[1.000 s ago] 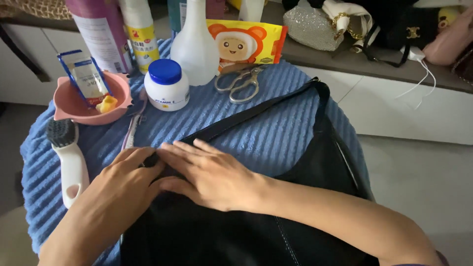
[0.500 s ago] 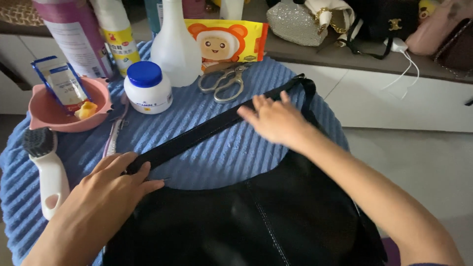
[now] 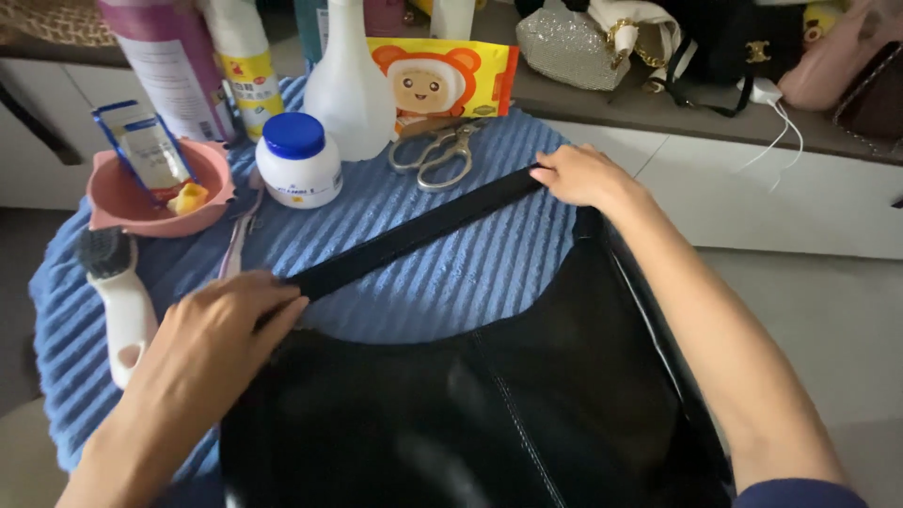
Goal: Conditioning and wiping a black leather bag and its strap with hands.
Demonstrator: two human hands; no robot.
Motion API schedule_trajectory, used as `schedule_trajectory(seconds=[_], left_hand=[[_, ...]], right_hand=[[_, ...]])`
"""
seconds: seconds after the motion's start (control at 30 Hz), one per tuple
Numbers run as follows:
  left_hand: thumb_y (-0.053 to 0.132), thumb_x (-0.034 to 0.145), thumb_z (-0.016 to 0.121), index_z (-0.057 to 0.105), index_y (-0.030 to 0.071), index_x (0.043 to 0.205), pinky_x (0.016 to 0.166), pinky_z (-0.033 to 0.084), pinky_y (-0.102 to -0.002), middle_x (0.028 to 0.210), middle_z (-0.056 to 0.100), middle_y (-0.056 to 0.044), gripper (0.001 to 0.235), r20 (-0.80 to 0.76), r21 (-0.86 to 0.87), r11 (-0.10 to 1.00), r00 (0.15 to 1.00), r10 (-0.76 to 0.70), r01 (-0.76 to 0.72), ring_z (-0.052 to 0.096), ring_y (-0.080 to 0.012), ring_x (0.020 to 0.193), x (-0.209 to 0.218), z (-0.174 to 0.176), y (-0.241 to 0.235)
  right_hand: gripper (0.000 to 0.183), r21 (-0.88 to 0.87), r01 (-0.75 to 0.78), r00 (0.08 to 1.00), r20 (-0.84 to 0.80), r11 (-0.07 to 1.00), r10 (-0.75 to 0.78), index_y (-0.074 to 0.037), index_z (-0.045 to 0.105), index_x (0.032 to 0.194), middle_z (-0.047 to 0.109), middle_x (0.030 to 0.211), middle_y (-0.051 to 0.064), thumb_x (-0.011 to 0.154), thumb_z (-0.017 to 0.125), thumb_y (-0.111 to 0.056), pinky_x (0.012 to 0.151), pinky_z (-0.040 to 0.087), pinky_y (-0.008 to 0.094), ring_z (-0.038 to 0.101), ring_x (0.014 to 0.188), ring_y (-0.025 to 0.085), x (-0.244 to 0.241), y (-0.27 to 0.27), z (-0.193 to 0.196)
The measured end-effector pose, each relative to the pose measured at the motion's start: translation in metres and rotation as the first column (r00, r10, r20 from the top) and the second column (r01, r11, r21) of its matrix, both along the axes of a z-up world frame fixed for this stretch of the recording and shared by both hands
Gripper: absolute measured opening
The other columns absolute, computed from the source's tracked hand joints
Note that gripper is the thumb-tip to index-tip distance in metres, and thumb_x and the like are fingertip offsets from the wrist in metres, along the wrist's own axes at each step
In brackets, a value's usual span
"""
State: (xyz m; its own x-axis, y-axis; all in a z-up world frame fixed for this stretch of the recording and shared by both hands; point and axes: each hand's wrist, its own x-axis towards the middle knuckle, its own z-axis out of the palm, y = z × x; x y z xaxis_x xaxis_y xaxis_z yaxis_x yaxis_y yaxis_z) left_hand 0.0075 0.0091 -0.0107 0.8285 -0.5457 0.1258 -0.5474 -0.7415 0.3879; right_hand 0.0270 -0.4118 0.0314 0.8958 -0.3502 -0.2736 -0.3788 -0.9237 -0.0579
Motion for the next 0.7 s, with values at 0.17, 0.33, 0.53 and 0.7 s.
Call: schedule_trajectory(seconds=[0.17, 0.33, 0.53, 0.7], left_hand=[[0.04, 0.096, 0.069, 0.051, 0.013, 0.109, 0.072, 0.053, -0.046, 0.101, 0.062, -0.011, 0.035, -0.004, 0.119, 0.993, 1.0, 0.003, -0.002, 0.066, -0.0316, 0.083, 0.004, 0.005, -0.008], [0.017, 0.092, 0.072, 0.056, 0.007, 0.088, 0.061, 0.051, -0.045, 0.093, 0.059, -0.011, 0.019, 0.04, 0.216, 0.976, 0.999, -0.024, 0.015, 0.063, -0.0315, 0.074, 0.013, -0.002, -0.018], [0.019, 0.104, 0.051, 0.067, 0.007, 0.1, 0.078, 0.055, -0.042, 0.108, 0.068, -0.009, 0.021, -0.234, 0.162, 0.961, 0.937, 0.259, -0.225, 0.07, -0.0264, 0.092, -0.007, 0.043, -0.022], [0.009, 0.098, 0.06, 0.075, 0.006, 0.116, 0.087, 0.058, -0.04, 0.119, 0.077, -0.01, 0.023, -0.165, -0.132, 0.98, 0.978, 0.128, -0.151, 0.074, -0.0286, 0.102, 0.011, 0.032, -0.005]], right_hand=[[0.061, -0.056, -0.055, 0.998, 0.036, 0.997, 0.057, -0.032, 0.05, 0.152, 0.048, 0.143, 0.019, 0.099, 0.049, -0.001, 0.082, 0.055, 0.045, 0.069, 0.085, 0.031, -0.022, 0.004, 0.015], [0.045, -0.186, -0.26, 0.948, 0.136, 0.947, 0.287, -0.02, 0.064, 0.136, 0.069, 0.128, 0.009, 0.091, 0.073, -0.019, 0.103, 0.043, 0.051, 0.05, 0.121, 0.037, -0.004, -0.041, -0.006], [0.009, 0.069, -0.283, 0.885, 0.403, 0.957, 0.233, -0.011, 0.072, 0.107, 0.075, 0.096, 0.005, 0.102, 0.064, -0.012, 0.123, 0.022, 0.061, 0.068, 0.076, 0.017, -0.023, -0.037, 0.014], [0.011, 0.107, -0.252, 0.872, 0.457, 0.962, 0.177, -0.011, 0.071, 0.11, 0.075, 0.11, 0.006, 0.103, 0.061, -0.012, 0.088, 0.051, 0.043, 0.066, 0.09, 0.021, -0.019, -0.04, 0.032]])
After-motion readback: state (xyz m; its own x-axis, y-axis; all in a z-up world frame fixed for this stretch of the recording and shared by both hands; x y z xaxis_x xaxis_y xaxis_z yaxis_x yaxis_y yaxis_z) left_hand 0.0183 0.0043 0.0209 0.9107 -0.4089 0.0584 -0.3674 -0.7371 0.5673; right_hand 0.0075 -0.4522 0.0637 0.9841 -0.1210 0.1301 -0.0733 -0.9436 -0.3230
